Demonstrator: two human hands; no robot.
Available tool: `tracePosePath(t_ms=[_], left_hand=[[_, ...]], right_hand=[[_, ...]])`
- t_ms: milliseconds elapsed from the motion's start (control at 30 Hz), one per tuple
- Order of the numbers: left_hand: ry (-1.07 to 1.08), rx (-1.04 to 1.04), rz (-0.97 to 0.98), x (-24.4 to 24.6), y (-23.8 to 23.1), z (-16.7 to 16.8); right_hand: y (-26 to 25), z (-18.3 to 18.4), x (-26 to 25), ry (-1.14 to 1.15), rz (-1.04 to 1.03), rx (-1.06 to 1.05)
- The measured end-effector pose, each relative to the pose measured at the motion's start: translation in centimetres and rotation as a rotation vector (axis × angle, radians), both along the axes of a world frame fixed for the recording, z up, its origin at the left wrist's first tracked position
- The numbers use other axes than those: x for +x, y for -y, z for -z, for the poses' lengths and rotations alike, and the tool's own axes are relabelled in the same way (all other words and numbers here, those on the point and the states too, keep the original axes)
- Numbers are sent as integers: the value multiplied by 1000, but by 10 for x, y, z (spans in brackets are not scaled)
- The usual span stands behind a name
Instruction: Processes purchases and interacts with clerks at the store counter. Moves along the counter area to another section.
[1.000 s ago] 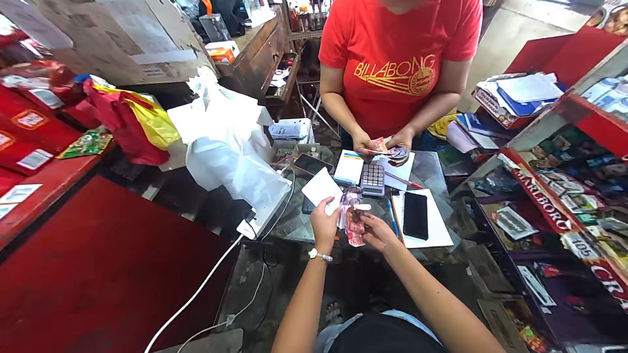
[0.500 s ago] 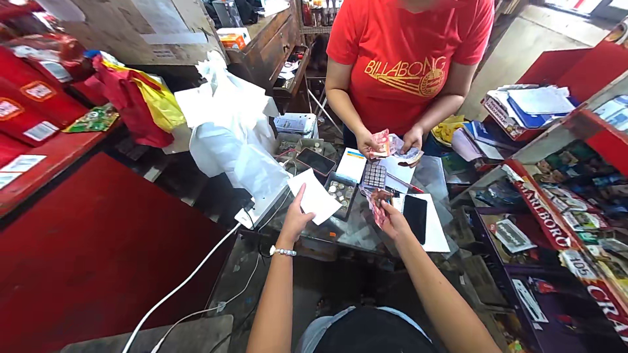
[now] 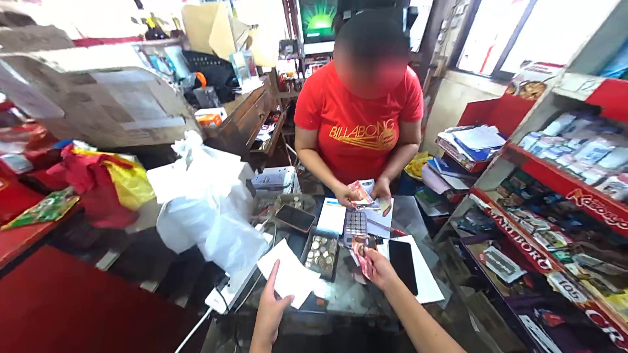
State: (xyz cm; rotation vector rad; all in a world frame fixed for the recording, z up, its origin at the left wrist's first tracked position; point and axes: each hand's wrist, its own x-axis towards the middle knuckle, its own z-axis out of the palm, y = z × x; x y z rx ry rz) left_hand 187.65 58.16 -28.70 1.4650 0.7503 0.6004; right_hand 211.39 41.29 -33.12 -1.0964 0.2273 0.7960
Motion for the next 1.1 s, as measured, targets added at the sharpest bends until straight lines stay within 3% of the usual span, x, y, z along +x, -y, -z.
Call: tracePosePath(t_ms=[533, 800, 1100], left_hand=[[97, -168, -53, -6, 25, 25], [138, -133, -96, -4, 26, 26], [161, -203, -73, -7, 30, 26]], right_hand=[[-1, -6, 3, -35, -65, -34], [-3, -11, 4, -27, -71, -57], [-1, 8, 7, 12, -84, -94]])
